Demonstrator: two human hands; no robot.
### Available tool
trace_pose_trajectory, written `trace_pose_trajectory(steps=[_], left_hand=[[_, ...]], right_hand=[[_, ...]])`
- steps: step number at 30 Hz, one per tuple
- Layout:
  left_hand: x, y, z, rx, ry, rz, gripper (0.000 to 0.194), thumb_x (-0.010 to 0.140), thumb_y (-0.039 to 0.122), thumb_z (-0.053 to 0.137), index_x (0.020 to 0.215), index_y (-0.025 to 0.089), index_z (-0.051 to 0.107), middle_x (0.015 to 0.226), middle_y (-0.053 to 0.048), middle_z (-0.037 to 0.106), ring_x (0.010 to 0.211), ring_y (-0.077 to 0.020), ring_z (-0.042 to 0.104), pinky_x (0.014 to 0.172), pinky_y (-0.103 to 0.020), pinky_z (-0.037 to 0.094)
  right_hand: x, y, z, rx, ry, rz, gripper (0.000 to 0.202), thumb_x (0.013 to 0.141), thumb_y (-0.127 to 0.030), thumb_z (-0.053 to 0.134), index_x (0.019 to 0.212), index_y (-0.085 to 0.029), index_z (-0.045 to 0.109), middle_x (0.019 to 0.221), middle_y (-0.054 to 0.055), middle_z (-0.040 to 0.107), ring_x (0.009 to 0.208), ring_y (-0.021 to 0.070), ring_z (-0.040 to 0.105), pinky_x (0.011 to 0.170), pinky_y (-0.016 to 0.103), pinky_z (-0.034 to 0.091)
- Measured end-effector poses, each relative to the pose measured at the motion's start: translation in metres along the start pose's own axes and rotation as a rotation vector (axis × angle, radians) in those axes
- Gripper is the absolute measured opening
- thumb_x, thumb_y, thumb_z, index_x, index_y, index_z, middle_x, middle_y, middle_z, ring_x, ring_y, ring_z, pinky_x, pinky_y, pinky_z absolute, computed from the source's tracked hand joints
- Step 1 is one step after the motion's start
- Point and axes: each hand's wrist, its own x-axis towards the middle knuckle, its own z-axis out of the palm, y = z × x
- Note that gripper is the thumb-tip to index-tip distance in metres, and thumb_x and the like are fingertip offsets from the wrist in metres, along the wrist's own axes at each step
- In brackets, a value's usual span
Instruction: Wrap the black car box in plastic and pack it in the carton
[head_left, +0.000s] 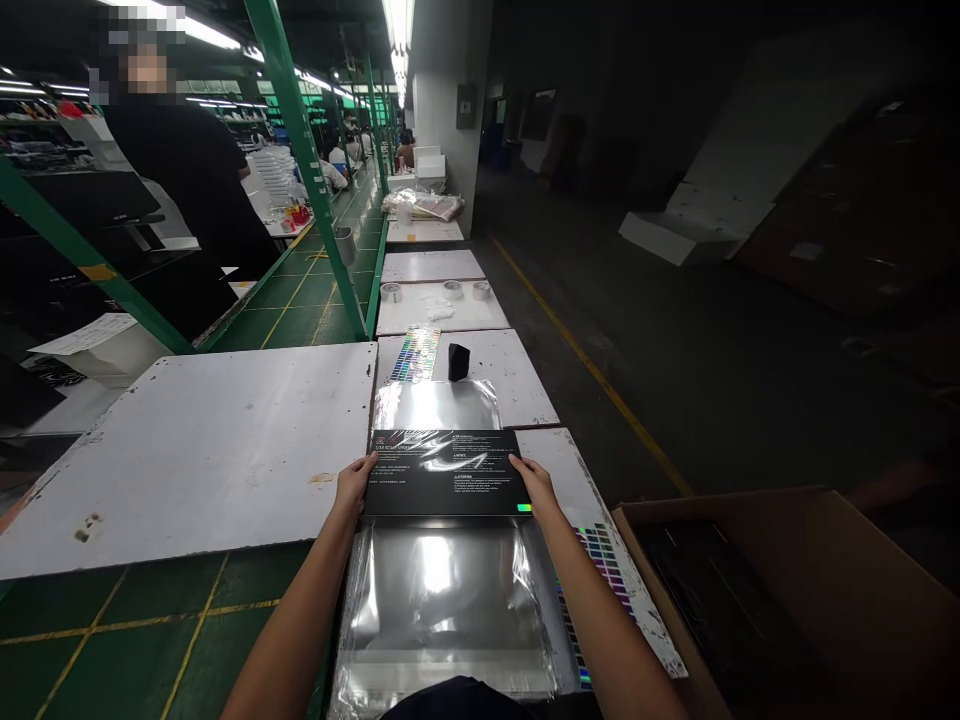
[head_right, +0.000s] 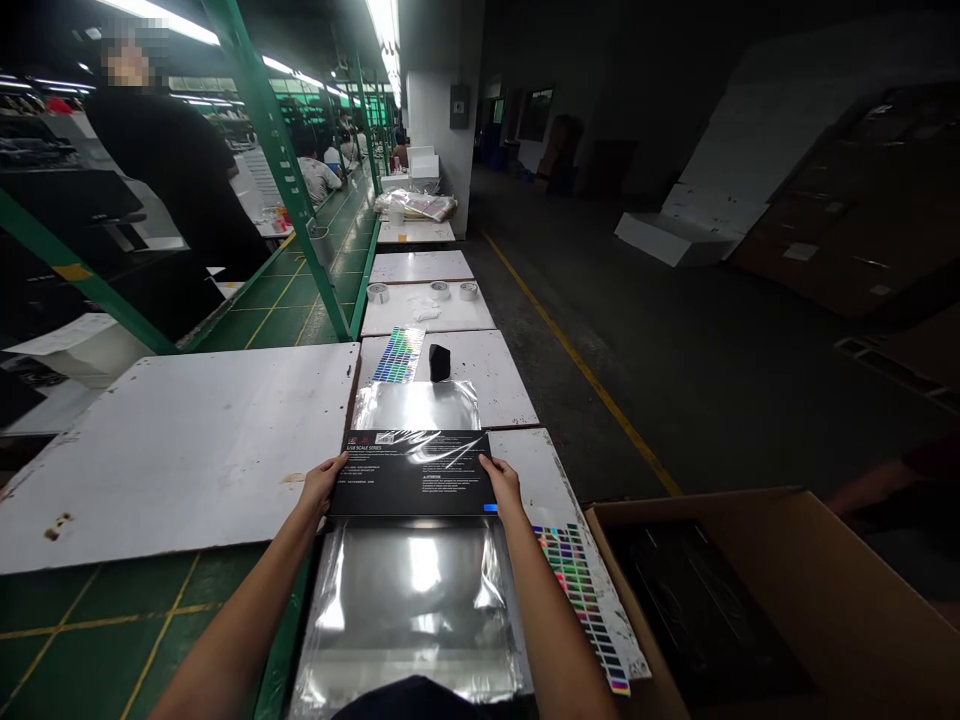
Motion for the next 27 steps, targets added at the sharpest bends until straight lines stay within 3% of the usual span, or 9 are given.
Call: trace_pose_trajectory(steps=[10, 20, 27], left_hand=[[0.0059, -0.0075, -0.0044, -0.075, -0.023, 0.011, 0.033, 0.069, 0.041, 0.076, 0.089, 0.015, 0.073, 0.08, -0.006, 0.075, 0.068, -0.0148, 0.067, 0.064, -0.026, 0.056], [0.0029, -0.0044, -0.0038, -0.041, -0.042, 0.044, 0.042, 0.065, 0.047, 0.077, 0.093, 0.016, 0.071, 0.086, -0.006, 0.075, 0.073, -0.0156, 0.067, 0.071, -0.029, 0.055], [-0.0036, -0.0047, -0.0058, 0.029, -0.091, 0.133, 0.051, 0.063, 0.057, 0.074, 0.093, 0.015, 0.07, 0.084, -0.006, 0.074, 0.076, -0.0183, 0.066, 0.072, -0.029, 0.053]], right_hand=[[-0.0064, -0.008, 0.0015, 0.073, -0.047, 0.057, 0.041, 0.055, -0.045, 0.082, 0.084, -0.018, 0.072, 0.085, 0.005, 0.075, 0.086, 0.0232, 0.068, 0.073, 0.03, 0.056], [-0.0009, -0.0076, 0.0021, 0.057, -0.048, 0.068, 0.043, 0.053, -0.043, 0.084, 0.085, -0.018, 0.072, 0.081, 0.005, 0.075, 0.084, 0.0253, 0.069, 0.072, 0.032, 0.057], [-0.0035, -0.0095, 0.0022, 0.058, -0.075, 0.057, 0.04, 0.058, -0.045, 0.081, 0.088, -0.019, 0.073, 0.091, 0.006, 0.075, 0.091, 0.0264, 0.068, 0.077, 0.034, 0.058]])
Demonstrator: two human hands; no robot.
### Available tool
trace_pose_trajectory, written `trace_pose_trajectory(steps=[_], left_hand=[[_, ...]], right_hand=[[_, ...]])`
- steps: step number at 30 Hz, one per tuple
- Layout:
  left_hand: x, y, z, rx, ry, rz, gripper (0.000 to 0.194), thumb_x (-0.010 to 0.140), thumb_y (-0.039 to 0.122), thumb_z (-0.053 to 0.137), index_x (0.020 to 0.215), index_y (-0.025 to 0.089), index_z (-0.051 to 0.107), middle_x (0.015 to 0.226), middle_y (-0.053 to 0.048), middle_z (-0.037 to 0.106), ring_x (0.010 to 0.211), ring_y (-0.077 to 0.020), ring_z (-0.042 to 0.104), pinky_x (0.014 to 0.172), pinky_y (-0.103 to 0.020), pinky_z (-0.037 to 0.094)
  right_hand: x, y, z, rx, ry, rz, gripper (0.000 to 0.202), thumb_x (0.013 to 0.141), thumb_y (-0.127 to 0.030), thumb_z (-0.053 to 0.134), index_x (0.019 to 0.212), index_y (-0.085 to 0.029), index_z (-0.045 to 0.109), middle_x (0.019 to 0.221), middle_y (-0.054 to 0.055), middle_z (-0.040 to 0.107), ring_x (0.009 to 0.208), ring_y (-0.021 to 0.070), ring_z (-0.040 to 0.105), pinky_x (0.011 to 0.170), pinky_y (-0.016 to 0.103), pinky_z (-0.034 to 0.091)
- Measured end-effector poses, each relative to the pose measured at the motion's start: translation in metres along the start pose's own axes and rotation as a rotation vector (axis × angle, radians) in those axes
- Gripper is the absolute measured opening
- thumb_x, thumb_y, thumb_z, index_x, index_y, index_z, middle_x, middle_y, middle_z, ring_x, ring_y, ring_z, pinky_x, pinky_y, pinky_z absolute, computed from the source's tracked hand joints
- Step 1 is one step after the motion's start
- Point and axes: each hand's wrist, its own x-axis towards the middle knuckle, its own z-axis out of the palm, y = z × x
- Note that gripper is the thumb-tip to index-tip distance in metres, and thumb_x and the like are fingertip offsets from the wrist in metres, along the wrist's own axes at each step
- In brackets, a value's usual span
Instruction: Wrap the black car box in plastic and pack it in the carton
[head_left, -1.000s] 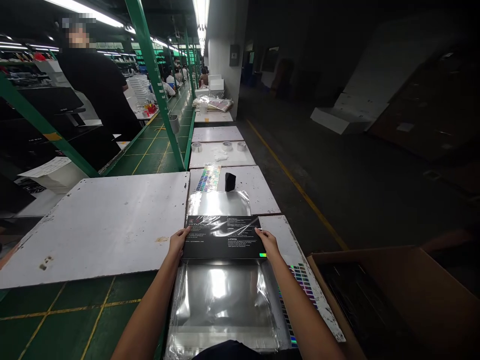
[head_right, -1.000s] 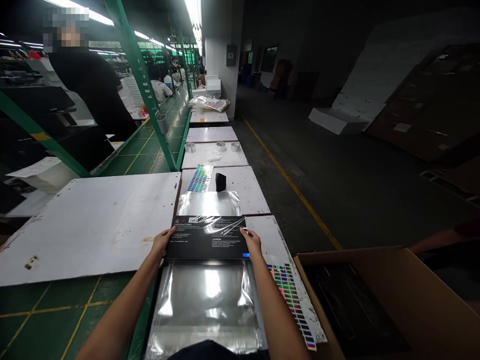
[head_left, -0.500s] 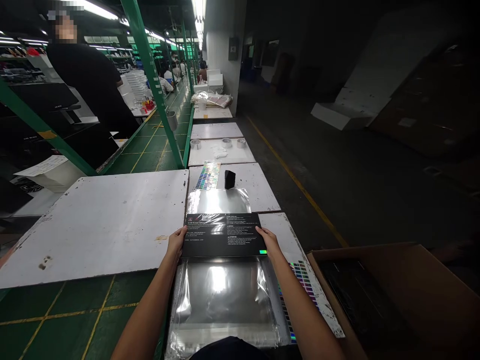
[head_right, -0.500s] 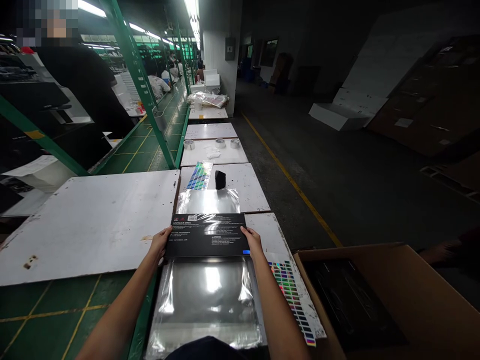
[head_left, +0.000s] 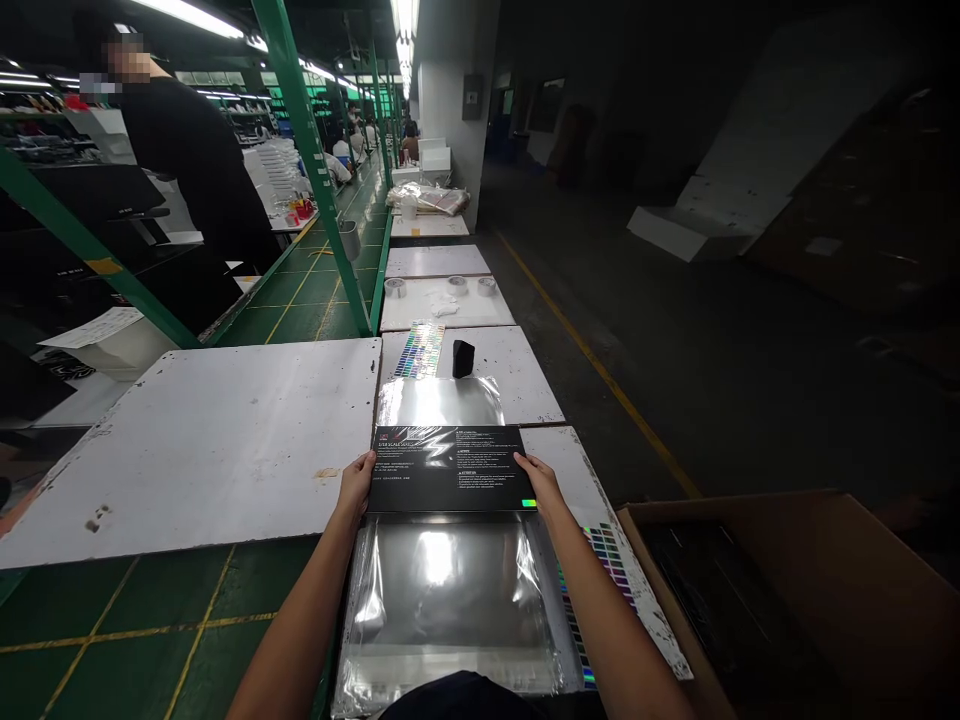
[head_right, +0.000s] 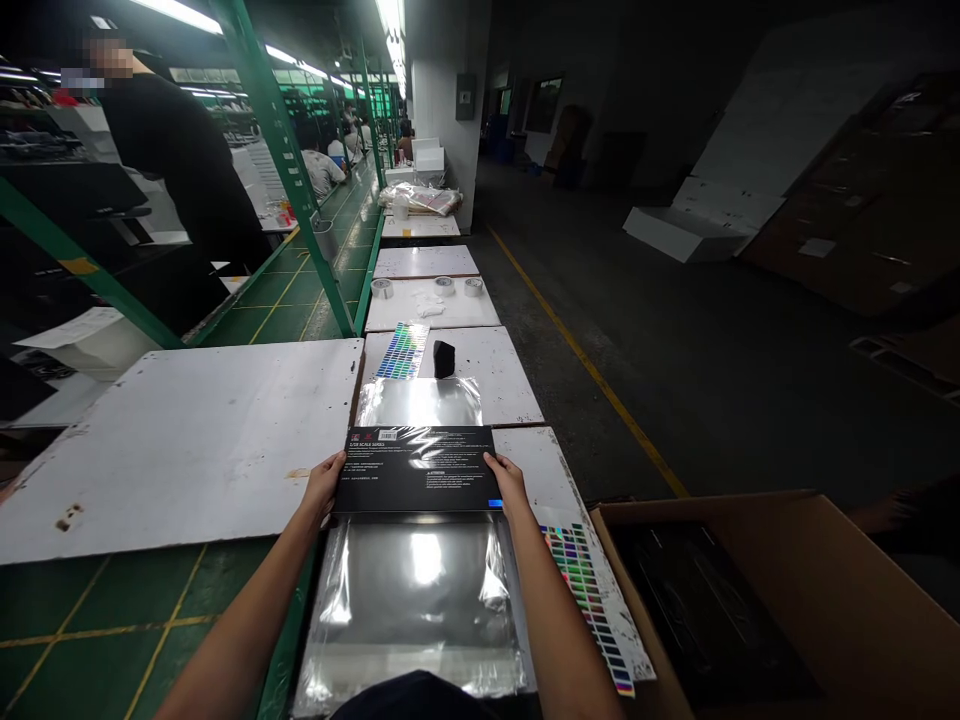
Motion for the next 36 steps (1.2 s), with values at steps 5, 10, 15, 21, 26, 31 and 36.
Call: trace_pose_trajectory(steps=[5, 10, 15, 21, 26, 31, 36], left_hand=[[0.009, 0.02, 0.005, 0.171, 0.001, -0.063, 0.058, 0.069, 0.068, 0.059, 0.087, 0.014, 0.07, 0.085, -0.01, 0.074, 0.075, -0.0241, 0.067, 0.066, -0.033, 0.051], [0.031, 0.024, 0.02, 0.357, 0.311, -0.1, 0.057, 0.058, 0.07, 0.069, 0.072, 0.015, 0.065, 0.072, -0.011, 0.07, 0.066, -0.0253, 0.064, 0.059, -0.033, 0.047], [0.035, 0.013, 0.024, 0.235, 0.318, 0.013, 0.046, 0.058, 0.062, 0.072, 0.068, 0.018, 0.065, 0.064, -0.003, 0.066, 0.06, -0.018, 0.059, 0.056, -0.028, 0.044], [0.033, 0.016, 0.025, 0.245, 0.32, 0.047, 0.04, 0.062, 0.057, 0.071, 0.063, 0.018, 0.064, 0.058, -0.001, 0.062, 0.057, -0.0161, 0.054, 0.053, -0.026, 0.04], [0.035, 0.012, 0.023, 0.27, 0.319, 0.066, 0.039, 0.066, 0.057, 0.066, 0.063, 0.018, 0.064, 0.058, 0.0, 0.062, 0.057, -0.0154, 0.053, 0.053, -0.025, 0.039], [0.038, 0.006, 0.02, 0.304, 0.325, 0.09, 0.041, 0.067, 0.059, 0.066, 0.065, 0.018, 0.065, 0.059, -0.001, 0.063, 0.06, -0.016, 0.055, 0.055, -0.025, 0.04], [0.039, 0.013, 0.006, 0.25, 0.122, 0.044, 0.046, 0.064, 0.058, 0.071, 0.084, 0.016, 0.071, 0.081, -0.007, 0.073, 0.073, -0.0203, 0.064, 0.066, -0.029, 0.05]], right_hand=[[0.0, -0.001, 0.0, 0.001, 0.021, 0.018, 0.041, 0.055, -0.043, 0.083, 0.086, -0.018, 0.074, 0.087, 0.007, 0.075, 0.088, 0.0273, 0.069, 0.076, 0.035, 0.058], [0.002, 0.0, 0.0, 0.014, 0.026, 0.001, 0.044, 0.054, -0.043, 0.083, 0.089, -0.017, 0.073, 0.086, 0.006, 0.075, 0.09, 0.0267, 0.068, 0.078, 0.034, 0.057], [0.002, 0.001, -0.001, 0.008, 0.013, -0.005, 0.046, 0.054, -0.045, 0.083, 0.089, -0.016, 0.073, 0.09, 0.007, 0.075, 0.091, 0.0269, 0.068, 0.076, 0.033, 0.057], [0.0, 0.0, -0.001, 0.013, -0.007, -0.005, 0.045, 0.056, -0.047, 0.082, 0.089, -0.018, 0.073, 0.089, 0.007, 0.075, 0.088, 0.0256, 0.069, 0.074, 0.032, 0.057], [-0.001, -0.001, -0.001, 0.014, -0.006, -0.009, 0.044, 0.056, -0.045, 0.082, 0.088, -0.018, 0.073, 0.088, 0.007, 0.075, 0.087, 0.0263, 0.069, 0.073, 0.033, 0.058], [-0.002, 0.0, -0.002, 0.03, -0.02, -0.008, 0.044, 0.057, -0.044, 0.083, 0.09, -0.018, 0.073, 0.093, 0.007, 0.075, 0.093, 0.0265, 0.068, 0.079, 0.033, 0.057], [-0.004, 0.003, -0.005, 0.024, -0.056, -0.051, 0.046, 0.058, -0.047, 0.082, 0.094, -0.019, 0.073, 0.097, 0.006, 0.075, 0.098, 0.0272, 0.067, 0.087, 0.036, 0.056]])
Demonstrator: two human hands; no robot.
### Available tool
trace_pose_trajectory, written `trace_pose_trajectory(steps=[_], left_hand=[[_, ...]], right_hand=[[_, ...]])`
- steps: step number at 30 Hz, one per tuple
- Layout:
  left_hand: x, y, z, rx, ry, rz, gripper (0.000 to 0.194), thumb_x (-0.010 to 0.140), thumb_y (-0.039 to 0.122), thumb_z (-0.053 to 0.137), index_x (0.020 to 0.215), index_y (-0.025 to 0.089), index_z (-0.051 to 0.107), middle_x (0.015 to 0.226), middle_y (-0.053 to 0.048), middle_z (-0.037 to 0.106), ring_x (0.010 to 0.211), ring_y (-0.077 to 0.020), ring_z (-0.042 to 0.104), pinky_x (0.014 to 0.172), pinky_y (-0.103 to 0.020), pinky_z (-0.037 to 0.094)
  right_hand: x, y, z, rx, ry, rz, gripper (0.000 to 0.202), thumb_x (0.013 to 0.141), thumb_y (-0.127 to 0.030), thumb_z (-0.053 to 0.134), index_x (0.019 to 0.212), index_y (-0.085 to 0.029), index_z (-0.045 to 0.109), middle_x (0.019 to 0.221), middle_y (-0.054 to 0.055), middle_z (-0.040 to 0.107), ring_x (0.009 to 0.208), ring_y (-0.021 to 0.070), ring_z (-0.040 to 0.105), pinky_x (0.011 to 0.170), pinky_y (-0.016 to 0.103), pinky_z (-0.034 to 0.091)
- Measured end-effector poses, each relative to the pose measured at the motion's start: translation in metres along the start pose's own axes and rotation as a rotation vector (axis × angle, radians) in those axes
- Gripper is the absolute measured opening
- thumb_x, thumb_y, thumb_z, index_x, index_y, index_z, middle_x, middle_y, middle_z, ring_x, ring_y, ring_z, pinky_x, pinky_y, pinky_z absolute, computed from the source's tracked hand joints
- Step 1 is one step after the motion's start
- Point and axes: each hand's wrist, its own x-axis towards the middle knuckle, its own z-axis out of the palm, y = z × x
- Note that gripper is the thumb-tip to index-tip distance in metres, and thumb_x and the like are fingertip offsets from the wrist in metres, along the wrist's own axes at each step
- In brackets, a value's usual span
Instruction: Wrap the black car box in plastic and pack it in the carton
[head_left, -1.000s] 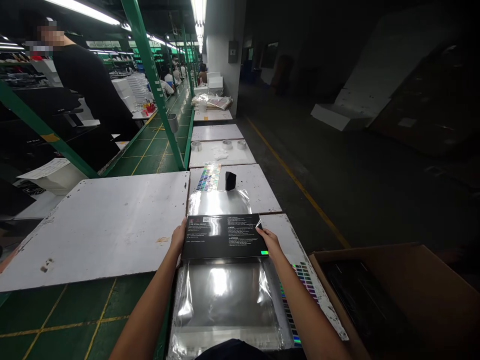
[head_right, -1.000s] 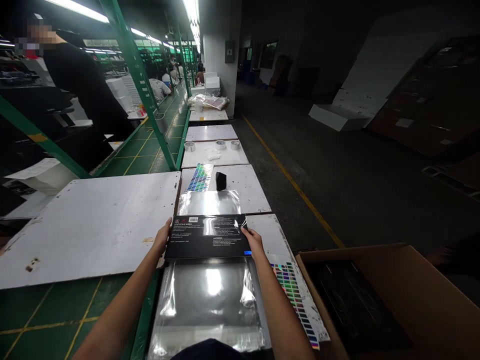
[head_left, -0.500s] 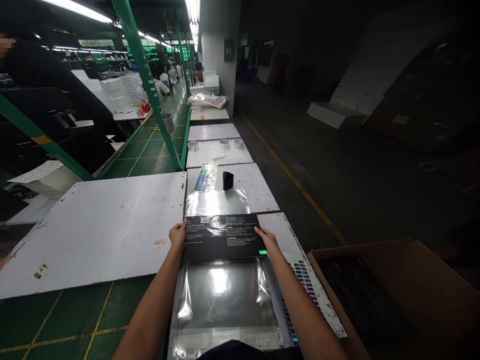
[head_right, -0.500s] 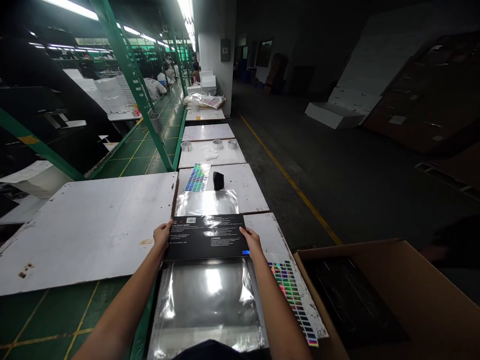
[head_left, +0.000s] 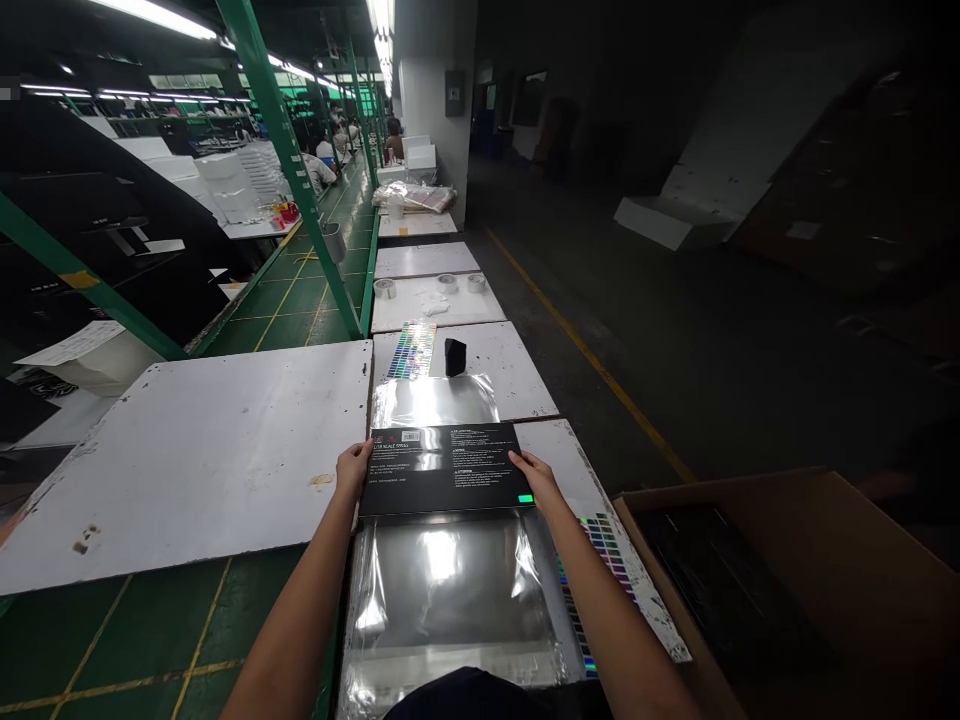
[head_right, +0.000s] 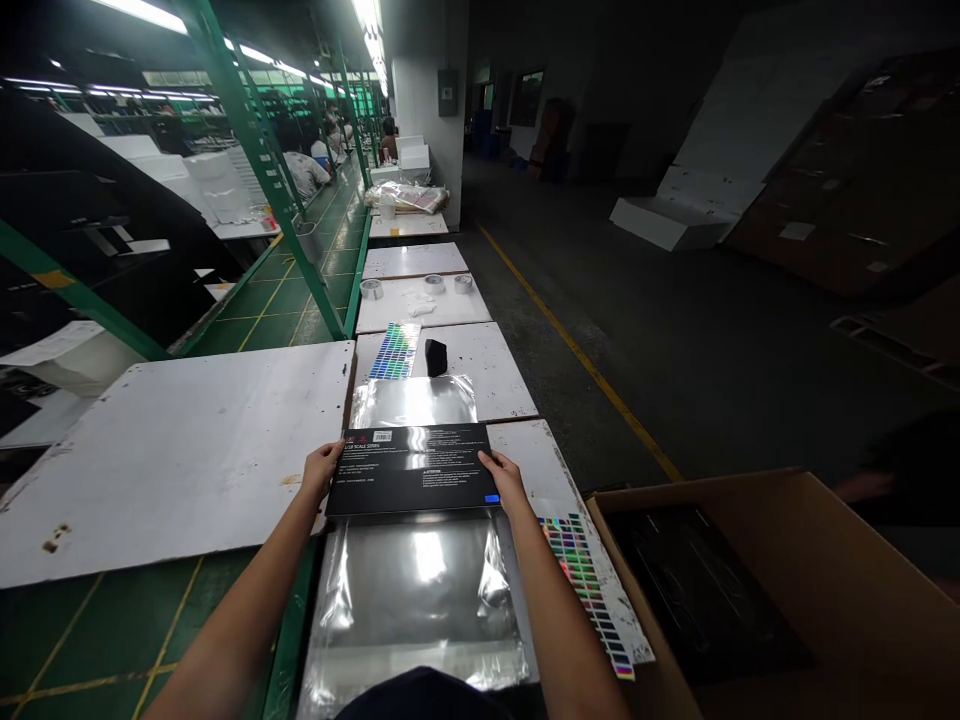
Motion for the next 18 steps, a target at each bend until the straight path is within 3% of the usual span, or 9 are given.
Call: trace_pose_trajectory(steps=[3, 6, 9, 12, 14, 18], left_hand=[[-0.003, 0.001, -0.016, -0.024, -0.13, 0.01, 0.053, 0.059, 0.05, 0.079, 0.099, 0.016, 0.07, 0.105, -0.012, 0.072, 0.094, -0.025, 0.067, 0.081, -0.034, 0.054], [-0.014, -0.006, -0.029, -0.026, -0.214, 0.052, 0.063, 0.058, 0.038, 0.085, 0.114, 0.02, 0.064, 0.126, -0.013, 0.064, 0.116, -0.0261, 0.06, 0.098, -0.036, 0.049], [-0.035, -0.014, -0.034, -0.102, -0.273, 0.048, 0.067, 0.059, 0.033, 0.085, 0.12, 0.023, 0.059, 0.138, -0.011, 0.056, 0.126, -0.0252, 0.054, 0.105, -0.036, 0.046], [-0.055, -0.015, -0.031, -0.15, -0.214, 0.036, 0.064, 0.062, 0.033, 0.084, 0.12, 0.023, 0.059, 0.14, -0.011, 0.054, 0.13, -0.0248, 0.05, 0.106, -0.034, 0.045], [-0.063, -0.01, -0.025, -0.13, -0.149, 0.02, 0.056, 0.067, 0.043, 0.079, 0.116, 0.022, 0.062, 0.137, -0.011, 0.057, 0.128, -0.0252, 0.052, 0.104, -0.034, 0.046], [-0.062, -0.002, -0.012, -0.087, -0.041, -0.032, 0.053, 0.068, 0.059, 0.071, 0.101, 0.018, 0.069, 0.114, -0.011, 0.07, 0.107, -0.0267, 0.064, 0.089, -0.035, 0.052]], right_hand=[[0.0, 0.001, -0.003, -0.048, -0.027, -0.014, 0.052, 0.057, -0.05, 0.082, 0.098, -0.019, 0.072, 0.101, 0.006, 0.074, 0.101, 0.0274, 0.066, 0.09, 0.037, 0.054], [0.001, 0.002, -0.006, -0.081, -0.041, -0.037, 0.054, 0.058, -0.051, 0.081, 0.1, -0.019, 0.072, 0.106, 0.006, 0.073, 0.105, 0.0278, 0.064, 0.094, 0.037, 0.052], [0.003, 0.004, -0.007, -0.146, -0.018, -0.07, 0.053, 0.058, -0.052, 0.081, 0.099, -0.02, 0.072, 0.107, 0.006, 0.073, 0.107, 0.0299, 0.063, 0.096, 0.04, 0.05], [0.002, 0.007, -0.004, -0.186, 0.042, -0.079, 0.05, 0.058, -0.053, 0.08, 0.094, -0.019, 0.072, 0.105, 0.007, 0.073, 0.11, 0.0322, 0.061, 0.098, 0.042, 0.048], [0.001, 0.009, -0.002, -0.17, 0.059, -0.07, 0.049, 0.06, -0.054, 0.078, 0.094, -0.019, 0.072, 0.106, 0.007, 0.073, 0.112, 0.0315, 0.061, 0.098, 0.041, 0.048], [0.0, 0.011, 0.0, -0.124, 0.046, -0.05, 0.048, 0.063, -0.054, 0.076, 0.095, -0.019, 0.072, 0.106, 0.006, 0.073, 0.11, 0.0288, 0.063, 0.094, 0.037, 0.053]])
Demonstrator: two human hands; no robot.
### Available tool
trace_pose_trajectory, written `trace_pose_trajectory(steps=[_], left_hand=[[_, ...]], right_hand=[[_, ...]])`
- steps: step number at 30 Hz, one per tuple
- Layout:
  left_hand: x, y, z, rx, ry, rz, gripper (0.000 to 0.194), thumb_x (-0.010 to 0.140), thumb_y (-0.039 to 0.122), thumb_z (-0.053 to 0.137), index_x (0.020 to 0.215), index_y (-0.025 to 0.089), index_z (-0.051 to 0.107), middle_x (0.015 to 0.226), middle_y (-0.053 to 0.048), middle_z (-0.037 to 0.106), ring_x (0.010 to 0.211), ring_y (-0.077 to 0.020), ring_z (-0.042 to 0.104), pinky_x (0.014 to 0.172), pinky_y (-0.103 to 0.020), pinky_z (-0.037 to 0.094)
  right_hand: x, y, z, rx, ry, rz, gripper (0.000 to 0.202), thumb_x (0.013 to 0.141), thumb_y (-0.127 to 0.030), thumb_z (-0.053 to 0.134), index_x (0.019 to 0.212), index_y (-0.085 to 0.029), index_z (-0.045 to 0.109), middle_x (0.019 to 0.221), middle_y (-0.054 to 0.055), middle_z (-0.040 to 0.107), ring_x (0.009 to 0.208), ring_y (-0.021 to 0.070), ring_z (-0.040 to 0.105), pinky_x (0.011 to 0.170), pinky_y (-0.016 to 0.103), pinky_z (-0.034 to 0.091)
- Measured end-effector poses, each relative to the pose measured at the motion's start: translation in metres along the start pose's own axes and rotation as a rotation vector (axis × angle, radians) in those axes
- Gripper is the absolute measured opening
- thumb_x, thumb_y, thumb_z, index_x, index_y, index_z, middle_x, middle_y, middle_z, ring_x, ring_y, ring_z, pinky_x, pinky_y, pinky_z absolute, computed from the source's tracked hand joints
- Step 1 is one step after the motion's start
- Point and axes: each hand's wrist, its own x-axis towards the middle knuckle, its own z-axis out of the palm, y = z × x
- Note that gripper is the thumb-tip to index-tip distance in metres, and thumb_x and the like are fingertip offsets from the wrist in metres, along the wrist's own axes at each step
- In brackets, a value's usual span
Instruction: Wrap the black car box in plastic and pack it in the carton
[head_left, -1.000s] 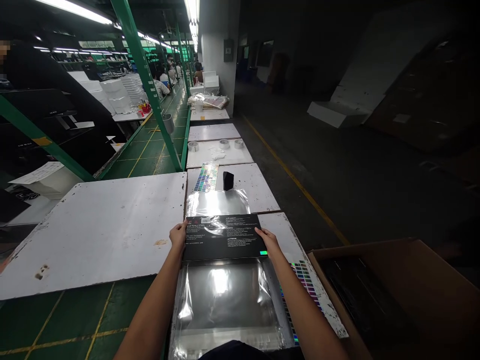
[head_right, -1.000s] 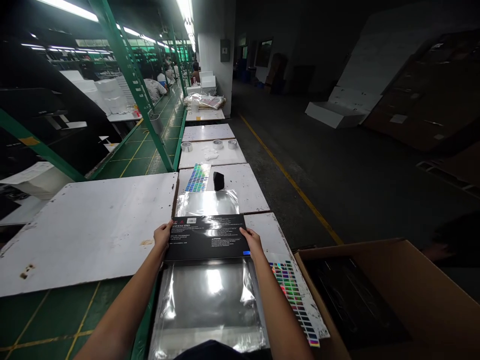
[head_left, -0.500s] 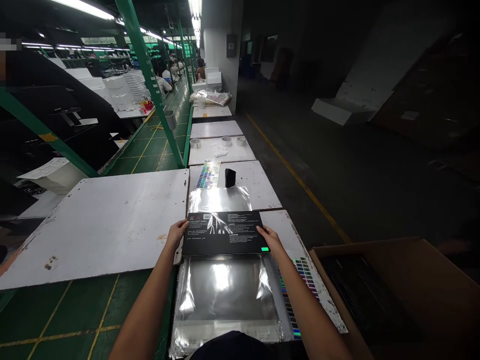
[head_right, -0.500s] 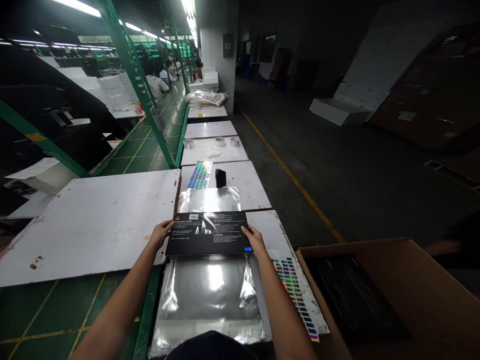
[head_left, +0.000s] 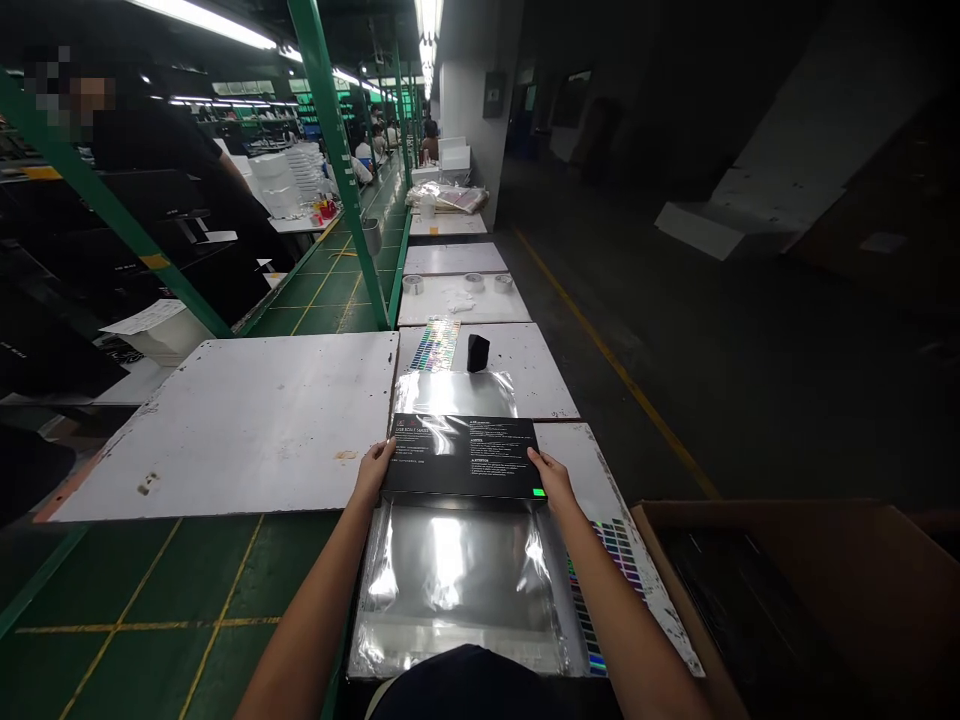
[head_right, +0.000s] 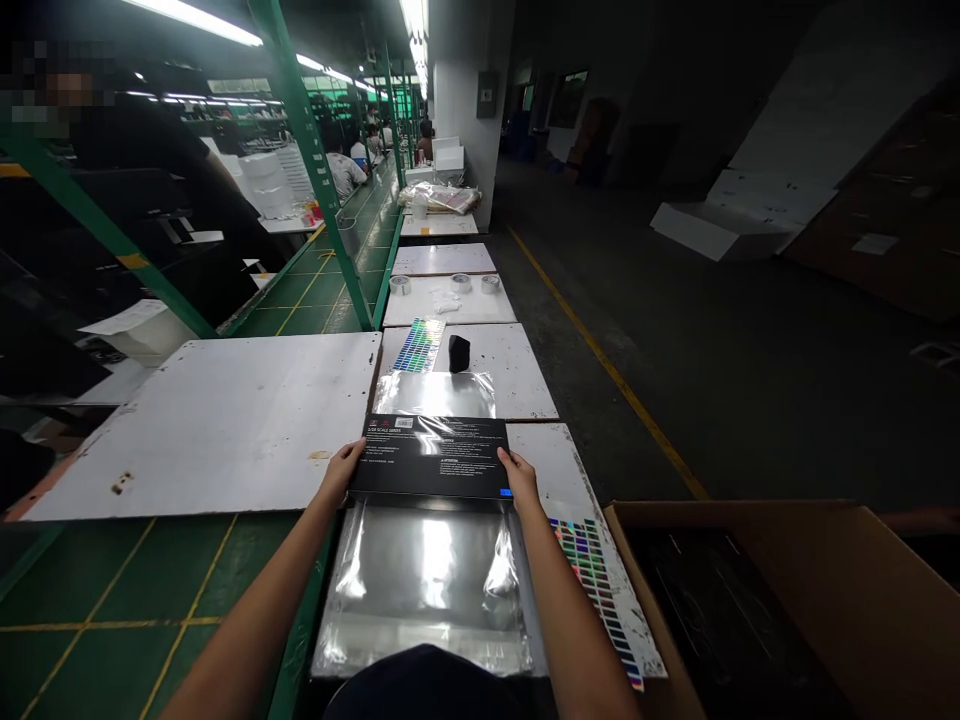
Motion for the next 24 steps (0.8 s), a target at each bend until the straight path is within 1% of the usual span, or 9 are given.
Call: trace_pose_trajectory(steps=[5, 10, 14, 17, 19, 20, 21, 23, 24], left_hand=[[0.009, -0.006, 0.01, -0.084, 0.072, -0.01, 0.051, 0.058, 0.05, 0.081, 0.093, 0.015, 0.069, 0.099, -0.01, 0.073, 0.085, -0.0207, 0.068, 0.076, -0.03, 0.055], [0.005, -0.014, 0.008, -0.205, 0.044, -0.05, 0.05, 0.057, 0.046, 0.084, 0.095, 0.016, 0.069, 0.095, -0.007, 0.073, 0.08, -0.0171, 0.068, 0.073, -0.029, 0.056], [0.007, -0.01, 0.006, -0.153, 0.028, -0.035, 0.047, 0.065, 0.047, 0.079, 0.098, 0.015, 0.067, 0.098, -0.009, 0.072, 0.084, -0.02, 0.068, 0.077, -0.032, 0.057], [0.0, -0.006, 0.008, 0.047, 0.139, 0.067, 0.048, 0.074, 0.046, 0.071, 0.108, 0.014, 0.063, 0.112, -0.015, 0.067, 0.104, -0.0266, 0.064, 0.092, -0.042, 0.053], [-0.021, -0.014, 0.011, 0.244, 0.277, 0.262, 0.046, 0.08, 0.044, 0.065, 0.115, 0.014, 0.059, 0.123, -0.017, 0.061, 0.12, -0.0293, 0.055, 0.104, -0.048, 0.044], [-0.036, -0.024, 0.013, 0.364, 0.279, 0.4, 0.043, 0.083, 0.043, 0.061, 0.117, 0.016, 0.058, 0.125, -0.016, 0.06, 0.124, -0.0289, 0.051, 0.108, -0.049, 0.039], [-0.055, -0.038, 0.016, 0.514, 0.215, 0.564, 0.039, 0.087, 0.043, 0.055, 0.116, 0.018, 0.059, 0.124, -0.015, 0.06, 0.125, -0.0283, 0.05, 0.109, -0.049, 0.038], [-0.094, -0.075, 0.019, 0.843, -0.291, 0.797, 0.034, 0.09, 0.043, 0.049, 0.116, 0.024, 0.062, 0.12, -0.011, 0.065, 0.118, -0.0253, 0.055, 0.105, -0.046, 0.041], [-0.112, -0.096, 0.02, 0.977, -0.554, 0.848, 0.044, 0.088, 0.047, 0.052, 0.128, 0.027, 0.055, 0.128, -0.009, 0.061, 0.122, -0.0256, 0.053, 0.107, -0.046, 0.04]], right_hand=[[0.002, -0.001, 0.0, 0.026, -0.012, 0.004, 0.044, 0.064, -0.051, 0.077, 0.092, -0.019, 0.073, 0.102, 0.006, 0.074, 0.108, 0.0291, 0.064, 0.094, 0.038, 0.054], [0.006, -0.003, 0.0, 0.029, -0.018, 0.005, 0.039, 0.065, -0.048, 0.077, 0.091, -0.019, 0.073, 0.104, 0.005, 0.074, 0.111, 0.0287, 0.063, 0.1, 0.04, 0.051], [0.009, -0.001, 0.0, 0.021, -0.05, -0.009, 0.04, 0.067, -0.049, 0.076, 0.094, -0.02, 0.073, 0.104, 0.005, 0.074, 0.108, 0.0286, 0.065, 0.099, 0.042, 0.052], [0.011, 0.003, -0.002, -0.012, -0.067, -0.037, 0.046, 0.067, -0.054, 0.074, 0.097, -0.02, 0.072, 0.105, 0.006, 0.074, 0.106, 0.029, 0.065, 0.097, 0.042, 0.054], [0.012, 0.005, -0.003, -0.043, -0.074, -0.07, 0.051, 0.066, -0.058, 0.072, 0.099, -0.02, 0.072, 0.107, 0.006, 0.073, 0.106, 0.0293, 0.065, 0.096, 0.043, 0.054], [0.013, 0.006, -0.003, -0.06, -0.076, -0.089, 0.052, 0.067, -0.06, 0.071, 0.1, -0.019, 0.071, 0.108, 0.006, 0.073, 0.107, 0.0292, 0.065, 0.095, 0.043, 0.054], [0.014, 0.008, -0.004, -0.077, -0.077, -0.108, 0.054, 0.067, -0.061, 0.069, 0.101, -0.019, 0.071, 0.108, 0.006, 0.072, 0.107, 0.0291, 0.065, 0.094, 0.042, 0.054], [0.016, 0.01, -0.003, -0.115, -0.072, -0.136, 0.056, 0.068, -0.063, 0.066, 0.102, -0.019, 0.07, 0.108, 0.007, 0.072, 0.106, 0.0291, 0.065, 0.093, 0.042, 0.054], [0.017, 0.012, -0.003, -0.138, -0.065, -0.147, 0.057, 0.069, -0.064, 0.064, 0.103, -0.018, 0.07, 0.108, 0.008, 0.072, 0.106, 0.0295, 0.065, 0.093, 0.043, 0.054]])
